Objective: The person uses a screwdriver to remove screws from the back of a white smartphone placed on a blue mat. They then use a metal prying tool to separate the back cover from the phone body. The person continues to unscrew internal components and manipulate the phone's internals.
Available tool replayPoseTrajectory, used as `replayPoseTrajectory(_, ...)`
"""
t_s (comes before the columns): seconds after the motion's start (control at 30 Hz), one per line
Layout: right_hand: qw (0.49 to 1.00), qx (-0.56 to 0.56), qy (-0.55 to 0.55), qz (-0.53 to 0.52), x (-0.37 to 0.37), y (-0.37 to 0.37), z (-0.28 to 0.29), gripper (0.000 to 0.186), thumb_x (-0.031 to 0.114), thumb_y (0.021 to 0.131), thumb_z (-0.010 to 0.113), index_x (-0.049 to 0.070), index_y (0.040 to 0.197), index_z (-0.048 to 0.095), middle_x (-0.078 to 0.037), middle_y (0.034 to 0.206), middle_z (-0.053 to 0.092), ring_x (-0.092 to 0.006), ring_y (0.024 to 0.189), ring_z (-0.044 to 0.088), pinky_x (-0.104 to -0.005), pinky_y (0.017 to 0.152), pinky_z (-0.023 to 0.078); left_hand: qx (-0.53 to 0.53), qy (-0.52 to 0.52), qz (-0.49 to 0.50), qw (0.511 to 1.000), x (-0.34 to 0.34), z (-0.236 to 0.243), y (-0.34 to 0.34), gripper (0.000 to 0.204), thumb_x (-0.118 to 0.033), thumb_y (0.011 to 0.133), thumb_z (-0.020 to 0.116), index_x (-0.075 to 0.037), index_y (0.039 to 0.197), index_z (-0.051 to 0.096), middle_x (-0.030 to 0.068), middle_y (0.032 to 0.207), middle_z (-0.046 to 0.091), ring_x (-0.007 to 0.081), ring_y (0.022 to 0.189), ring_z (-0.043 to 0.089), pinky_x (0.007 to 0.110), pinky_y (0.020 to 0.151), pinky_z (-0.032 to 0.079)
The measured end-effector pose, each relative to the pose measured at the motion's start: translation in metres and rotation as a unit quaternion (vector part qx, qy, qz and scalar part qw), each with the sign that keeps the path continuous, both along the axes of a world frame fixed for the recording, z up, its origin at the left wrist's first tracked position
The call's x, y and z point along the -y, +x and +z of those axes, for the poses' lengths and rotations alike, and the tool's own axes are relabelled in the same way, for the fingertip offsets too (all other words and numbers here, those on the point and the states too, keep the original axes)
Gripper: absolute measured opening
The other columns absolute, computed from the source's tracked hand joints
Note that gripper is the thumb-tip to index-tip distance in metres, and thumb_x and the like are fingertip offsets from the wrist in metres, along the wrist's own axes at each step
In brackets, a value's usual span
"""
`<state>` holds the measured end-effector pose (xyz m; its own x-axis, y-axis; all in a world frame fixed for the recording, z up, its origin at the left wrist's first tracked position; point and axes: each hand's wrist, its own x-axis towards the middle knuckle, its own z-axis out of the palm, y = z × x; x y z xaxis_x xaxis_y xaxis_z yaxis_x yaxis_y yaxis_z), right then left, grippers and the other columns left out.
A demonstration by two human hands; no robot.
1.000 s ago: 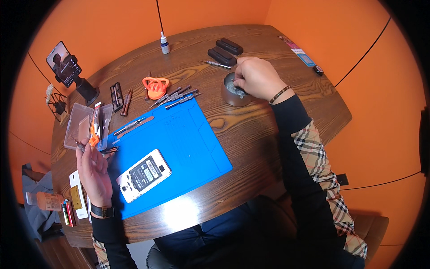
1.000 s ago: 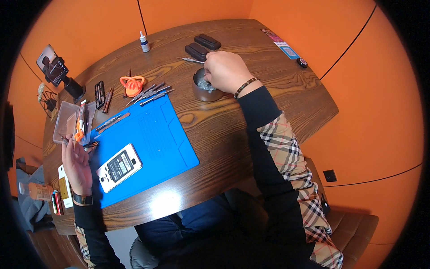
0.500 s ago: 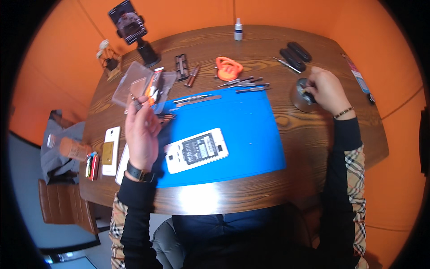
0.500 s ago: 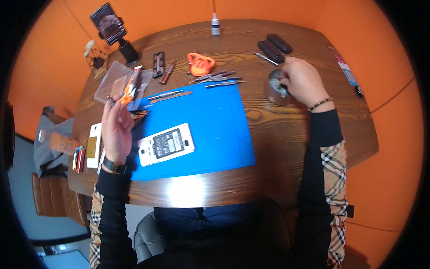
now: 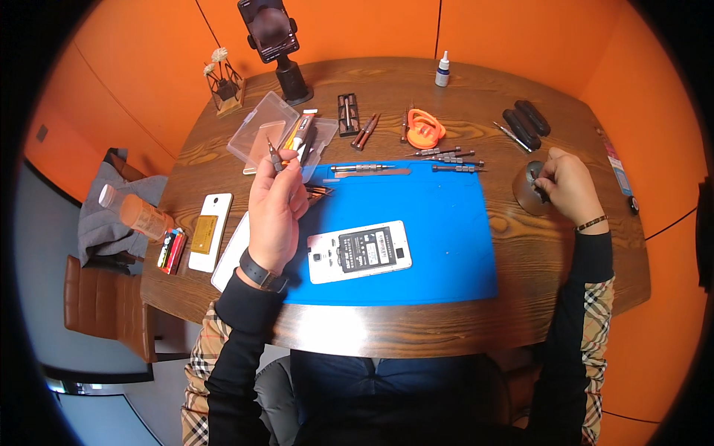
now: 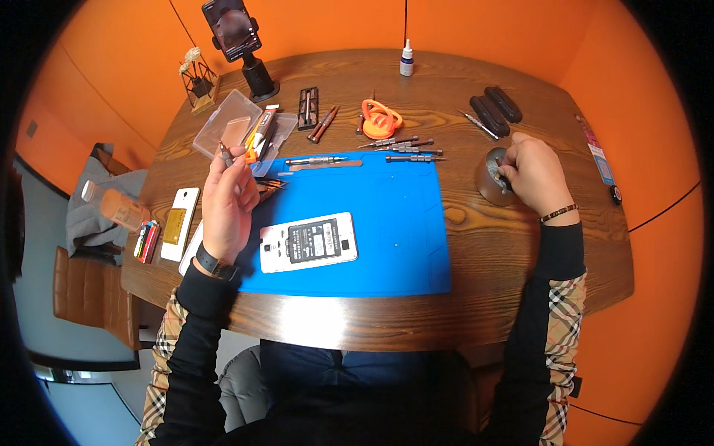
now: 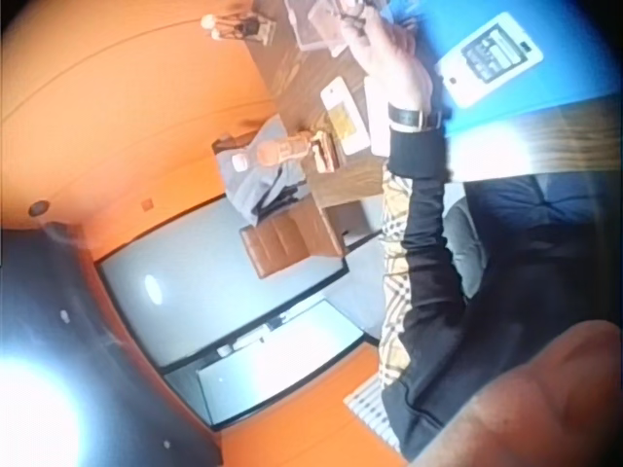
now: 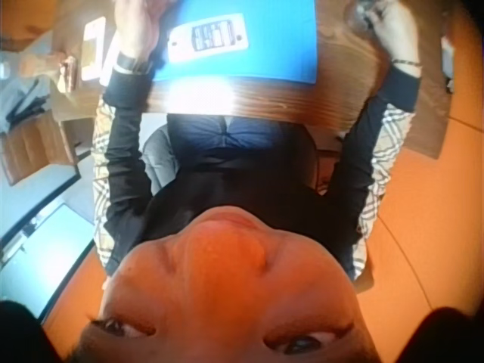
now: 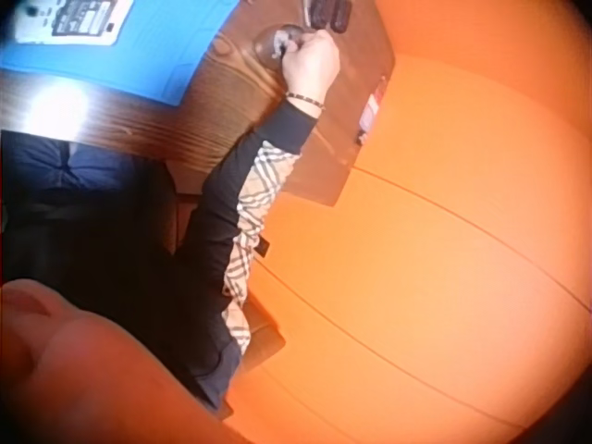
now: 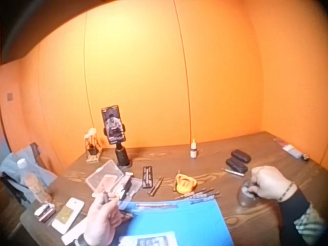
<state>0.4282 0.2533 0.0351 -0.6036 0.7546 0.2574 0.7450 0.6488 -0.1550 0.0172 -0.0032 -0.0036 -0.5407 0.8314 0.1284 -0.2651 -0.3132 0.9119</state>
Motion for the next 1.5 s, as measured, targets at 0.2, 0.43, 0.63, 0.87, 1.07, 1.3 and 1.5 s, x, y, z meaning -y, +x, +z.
replayPoseTrajectory(0.2, 1.0, -0.005, 0.004, 0.016, 0.0, 0.0, 0.001, 0.008, 0.002, 0.087, 0.083, -0.003, 0.086, 0.077, -0.019, 0.095, 0.07, -0.0421, 0.096, 0.071, -0.0512, 0.084, 0.056, -0.022, -0.013, 0.01, 1.0, -0.001, -0.001, -0.002, 0.026, -0.021, 0.117, 0.063, -0.009, 0.14, 0.06, -0.0065, 0.083, 0.045, 0.0036, 0.067, 0.04, 0.023, 0.057, 0.032)
replayPoseTrajectory(0.43, 0.999, 0.024, 0.034, -0.015, -0.002, 0.003, 0.0, 0.014, 0.017, 0.089, 0.086, 0.006, 0.082, 0.081, -0.018, 0.093, 0.075, -0.0413, 0.094, 0.076, -0.053, 0.082, 0.06, -0.023, -0.008, 0.027, 0.999, 0.0, -0.008, -0.006, 0.025, -0.022, 0.117, 0.065, -0.011, 0.139, 0.063, -0.0098, 0.082, 0.046, 0.0015, 0.064, 0.039, 0.022, 0.056, 0.032)
replayPoseTrajectory(0.63, 0.999, -0.019, 0.022, -0.036, -0.009, 0.015, 0.003, 0.008, 0.014, 0.092, 0.085, 0.007, 0.089, 0.085, -0.013, 0.099, 0.076, -0.0377, 0.098, 0.075, -0.0505, 0.086, 0.061, -0.032, -0.021, 0.044, 0.998, 0.0, -0.013, -0.017, 0.027, -0.023, 0.119, 0.063, -0.009, 0.142, 0.063, -0.0099, 0.083, 0.045, 0.0004, 0.067, 0.039, 0.021, 0.057, 0.029)
replayPoseTrajectory(0.87, 1.0, -0.028, 0.012, -0.004, -0.007, 0.013, -0.003, 0.011, 0.012, 0.093, 0.086, 0.003, 0.097, 0.085, -0.012, 0.098, 0.071, -0.0347, 0.097, 0.072, -0.0466, 0.087, 0.058, -0.029, -0.036, 0.082, 0.996, -0.001, -0.013, -0.014, 0.035, -0.027, 0.119, 0.063, -0.011, 0.15, 0.062, -0.0079, 0.087, 0.049, 0.0014, 0.072, 0.042, 0.022, 0.061, 0.03)
replayPoseTrajectory(1.07, 0.998, 0.013, -0.034, -0.041, -0.009, 0.009, -0.003, 0.011, 0.016, 0.092, 0.087, 0.005, 0.094, 0.086, -0.011, 0.1, 0.073, -0.0342, 0.099, 0.073, -0.0468, 0.088, 0.059, -0.031, -0.041, 0.098, 0.994, -0.002, -0.01, -0.01, 0.036, -0.027, 0.119, 0.064, -0.012, 0.151, 0.062, -0.0079, 0.09, 0.053, 0.0011, 0.073, 0.043, 0.022, 0.061, 0.031)
replayPoseTrajectory(1.3, 0.995, 0.042, -0.052, -0.067, -0.005, 0.006, 0.004, 0.016, 0.021, 0.091, 0.09, 0.005, 0.091, 0.086, -0.012, 0.098, 0.073, -0.0342, 0.099, 0.073, -0.048, 0.086, 0.058, -0.051, -0.023, 0.037, 0.998, 0.001, -0.014, -0.02, 0.036, -0.027, 0.119, 0.063, -0.011, 0.151, 0.062, -0.0081, 0.087, 0.051, 0.0014, 0.07, 0.043, 0.022, 0.06, 0.031)
replayPoseTrajectory(1.5, 0.998, 0.017, -0.041, -0.051, -0.003, 0.002, 0.002, 0.017, 0.022, 0.091, 0.09, 0.005, 0.091, 0.087, -0.012, 0.096, 0.072, -0.0337, 0.096, 0.073, -0.0481, 0.085, 0.058, -0.045, -0.025, 0.047, 0.998, 0.0, -0.014, -0.019, 0.035, -0.026, 0.119, 0.063, -0.01, 0.15, 0.062, -0.0081, 0.084, 0.047, 0.0016, 0.07, 0.042, 0.022, 0.059, 0.031)
